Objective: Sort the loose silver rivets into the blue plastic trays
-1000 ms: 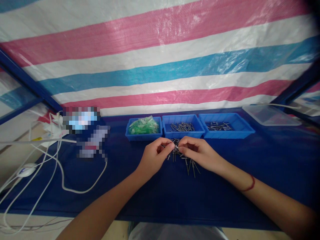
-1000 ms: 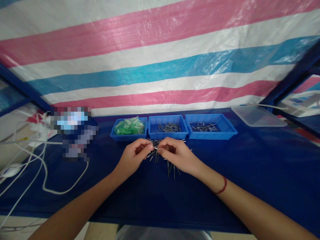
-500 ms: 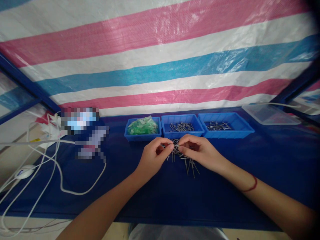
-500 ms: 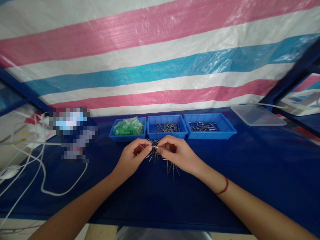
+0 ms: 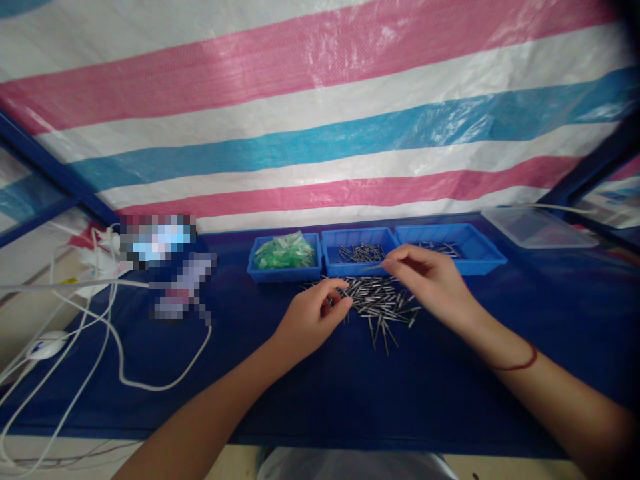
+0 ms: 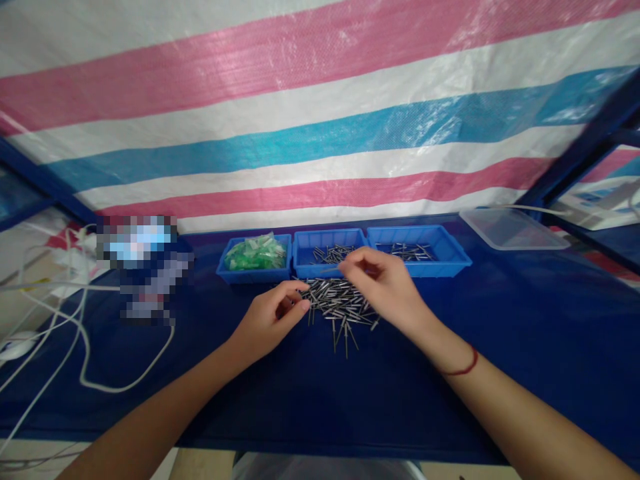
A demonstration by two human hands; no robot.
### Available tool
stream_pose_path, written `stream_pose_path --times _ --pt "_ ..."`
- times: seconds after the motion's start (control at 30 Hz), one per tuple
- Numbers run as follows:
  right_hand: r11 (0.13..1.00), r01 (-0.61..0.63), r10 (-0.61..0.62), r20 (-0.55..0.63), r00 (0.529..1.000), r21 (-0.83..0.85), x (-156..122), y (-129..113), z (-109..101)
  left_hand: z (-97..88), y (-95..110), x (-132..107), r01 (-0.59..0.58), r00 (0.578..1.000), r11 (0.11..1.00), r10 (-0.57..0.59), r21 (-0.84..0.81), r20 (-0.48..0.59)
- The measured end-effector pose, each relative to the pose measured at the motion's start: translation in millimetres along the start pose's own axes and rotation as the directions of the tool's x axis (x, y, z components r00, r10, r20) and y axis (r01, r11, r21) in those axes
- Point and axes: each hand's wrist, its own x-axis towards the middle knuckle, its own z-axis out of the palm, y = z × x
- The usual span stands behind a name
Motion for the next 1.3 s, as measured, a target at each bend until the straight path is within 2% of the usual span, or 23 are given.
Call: stream_pose_path --times 0.07,0.17,0.23,0.3,0.4,0.53,0.7,0.8,1.07,1.17,1.3 --pt "0.979 -0.049 0.018 -0.153 0.988 -0.199 11 12 -22 -3.6 -3 1 -0.068 0.998 0.983 0.065 0.172 0.021" --pt "0.909 -0.161 0.048 -0.287 0.957 -0.385 22 31 -54 -8.0 -10 2 -0.131 0.991 0.907 0.119 0.401 0.056" --pt "0.849 -0.215 0.056 -0.322 0.945 -0.484 25 41 -67 -9.3 -15 4 -0.133 0.991 0.869 0.108 0.476 0.08" --pt "0.8 -0.23 0.057 -0.311 0.949 -0.554 25 48 -72 -9.4 -18 5 -0.123 0.991 0.85 0.081 0.512 0.104" --pt "0.76 -0.205 0.035 -0.276 0.96 -0.617 24 49 -67 -8.6 -20 5 -0.122 0.989 0.833 0.057 0.54 0.136" --pt "0.748 -0.13 -0.037 -0.236 0.971 -0.651 22 39 -56 -7.4 -19 5 -0.14 0.986 0.804 0.061 0.578 0.154" --pt "0.766 -0.021 -0.2 -0.269 0.942 -0.642 16 22 -37 -5.5 -18 5 -0.145 0.987 0.765 0.07 0.627 0.143" --pt "0.798 0.076 -0.267 -0.237 0.934 -0.598 9 14 -23 -3.8 -19 5 -0.145 0.988 0.762 0.078 0.631 0.132" --pt "0.83 0.255 -0.319 -0.046 0.947 -0.495 -4 1 1 -0.1 -21 6 -0.17 0.985 0.734 0.124 0.658 0.117" --pt "0.839 0.286 -0.321 0.003 0.947 -0.464 -7 -1 7 1.4 -18 8 -0.182 0.983 0.716 0.148 0.674 0.109" --pt "0.849 0.296 -0.303 0.055 0.951 -0.438 -10 0 13 5.2 -16 10 -0.214 0.976 0.651 0.177 0.728 0.129"
